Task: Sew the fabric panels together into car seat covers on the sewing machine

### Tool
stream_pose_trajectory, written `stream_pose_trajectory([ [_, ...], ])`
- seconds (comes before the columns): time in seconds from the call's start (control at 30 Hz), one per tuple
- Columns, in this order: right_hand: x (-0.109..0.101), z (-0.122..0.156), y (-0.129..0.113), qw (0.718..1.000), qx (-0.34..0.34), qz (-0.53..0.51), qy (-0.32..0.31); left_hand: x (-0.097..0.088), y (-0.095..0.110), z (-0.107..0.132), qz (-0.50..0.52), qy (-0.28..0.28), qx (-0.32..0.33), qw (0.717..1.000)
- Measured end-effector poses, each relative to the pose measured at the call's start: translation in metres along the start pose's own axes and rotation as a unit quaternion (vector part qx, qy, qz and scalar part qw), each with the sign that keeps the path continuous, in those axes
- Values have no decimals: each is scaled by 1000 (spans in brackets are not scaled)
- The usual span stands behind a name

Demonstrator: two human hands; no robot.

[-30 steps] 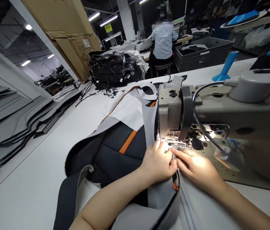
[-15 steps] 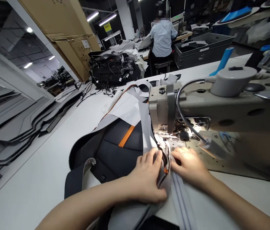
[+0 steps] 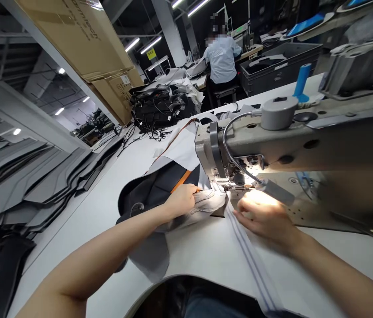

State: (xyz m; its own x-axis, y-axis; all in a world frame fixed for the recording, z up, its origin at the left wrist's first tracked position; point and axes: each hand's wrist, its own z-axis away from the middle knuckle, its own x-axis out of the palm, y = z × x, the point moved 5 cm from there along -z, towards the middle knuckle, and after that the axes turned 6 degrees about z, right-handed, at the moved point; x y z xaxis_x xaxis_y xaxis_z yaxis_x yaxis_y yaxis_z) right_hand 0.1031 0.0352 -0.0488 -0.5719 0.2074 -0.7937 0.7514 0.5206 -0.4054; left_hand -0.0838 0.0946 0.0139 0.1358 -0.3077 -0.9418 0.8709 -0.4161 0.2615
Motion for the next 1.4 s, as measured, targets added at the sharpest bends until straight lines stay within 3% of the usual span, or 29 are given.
stream_pose_trajectory([
  [0.13, 23, -17, -33, 993, -117, -1, -29, -13, 30, 0, -51, -14, 80, 995],
  [0.23, 44, -32, -48, 993, -116, -8, -39, -8, 53, 6, -111, -43, 113, 986],
  [0.33, 51, -25, -60, 992, -112, -22, -53, 10, 65, 11, -124, -82, 89, 985],
  [0.47, 33, 16, -69, 974, -174, -71, -123, 48, 69, 18, -115, -163, 56, 978],
  [0.57, 11, 38, -52, 963, -180, -101, -175, 71, 69, 21, -111, -182, 33, 976],
  [0.7, -7, 25, 1, 997, -54, 52, -31, 86, 68, 27, -118, -143, 42, 982],
  [0.8, 8, 9, 24, 993, -16, 117, 26, 88, 64, 29, -123, -117, 49, 984],
  [0.9, 32, -2, 26, 994, -24, 109, 20, 86, 62, 28, -114, -117, 63, 985],
  [1.0, 41, -6, 17, 993, -36, 104, 32, 83, 61, 24, -96, -117, 61, 987],
  [1.2, 36, -7, 0, 983, -117, 138, 35, 81, 59, 16, -91, -79, 44, 992],
  [1.4, 30, -6, 2, 970, -77, 230, 13, 75, 59, 11, -68, -88, 23, 994],
])
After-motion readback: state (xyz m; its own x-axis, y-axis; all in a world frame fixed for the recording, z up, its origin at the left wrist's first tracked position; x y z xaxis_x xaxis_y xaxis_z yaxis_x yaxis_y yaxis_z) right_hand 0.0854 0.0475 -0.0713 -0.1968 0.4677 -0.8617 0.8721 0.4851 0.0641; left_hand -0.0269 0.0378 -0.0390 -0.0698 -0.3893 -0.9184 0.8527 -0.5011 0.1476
